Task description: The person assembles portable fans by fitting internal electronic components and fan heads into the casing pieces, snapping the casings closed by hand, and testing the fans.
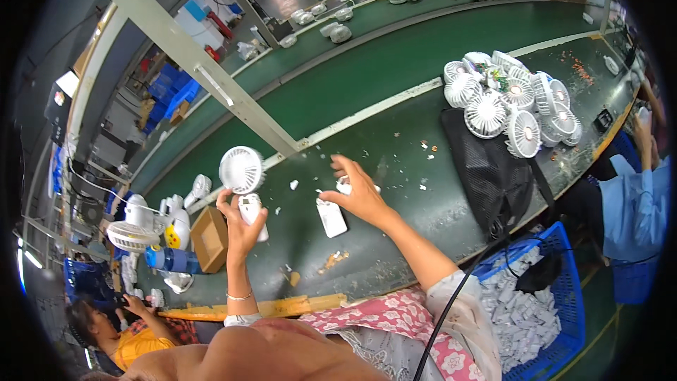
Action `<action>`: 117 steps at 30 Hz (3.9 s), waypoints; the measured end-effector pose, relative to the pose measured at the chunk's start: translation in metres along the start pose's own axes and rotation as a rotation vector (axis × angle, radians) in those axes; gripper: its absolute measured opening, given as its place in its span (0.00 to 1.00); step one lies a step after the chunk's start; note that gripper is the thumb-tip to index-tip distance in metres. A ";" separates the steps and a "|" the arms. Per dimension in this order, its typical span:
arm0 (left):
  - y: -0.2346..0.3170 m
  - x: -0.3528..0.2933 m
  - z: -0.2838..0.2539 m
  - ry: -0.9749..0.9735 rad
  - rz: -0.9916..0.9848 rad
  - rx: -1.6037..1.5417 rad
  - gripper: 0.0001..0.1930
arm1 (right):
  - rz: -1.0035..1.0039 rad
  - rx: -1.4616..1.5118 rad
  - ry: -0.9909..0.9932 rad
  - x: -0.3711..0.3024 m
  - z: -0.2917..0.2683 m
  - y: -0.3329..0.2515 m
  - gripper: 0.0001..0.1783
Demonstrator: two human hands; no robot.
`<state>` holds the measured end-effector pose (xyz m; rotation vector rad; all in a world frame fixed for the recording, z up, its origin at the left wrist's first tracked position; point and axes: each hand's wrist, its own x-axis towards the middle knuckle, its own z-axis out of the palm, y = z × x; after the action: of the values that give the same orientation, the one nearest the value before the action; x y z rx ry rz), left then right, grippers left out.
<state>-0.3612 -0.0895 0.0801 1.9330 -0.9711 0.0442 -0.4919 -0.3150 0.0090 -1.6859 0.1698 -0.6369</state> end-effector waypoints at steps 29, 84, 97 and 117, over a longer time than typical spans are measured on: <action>0.025 -0.036 0.115 -0.816 -0.697 -1.172 0.17 | 0.197 1.024 -0.180 0.007 -0.036 0.019 0.28; 0.007 -0.044 0.123 -0.763 -0.733 -0.771 0.15 | 0.390 0.857 -0.113 0.003 -0.028 0.035 0.29; 0.035 -0.046 0.098 -0.179 -0.155 0.066 0.22 | 0.276 0.857 -0.185 -0.006 -0.020 0.012 0.58; 0.031 -0.054 0.094 -0.394 -0.548 -0.652 0.21 | 0.492 0.923 -0.185 0.001 -0.011 0.013 0.44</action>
<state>-0.4502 -0.1346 0.0283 1.5412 -0.5575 -0.8875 -0.4937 -0.3282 -0.0019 -0.7522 0.1211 -0.1260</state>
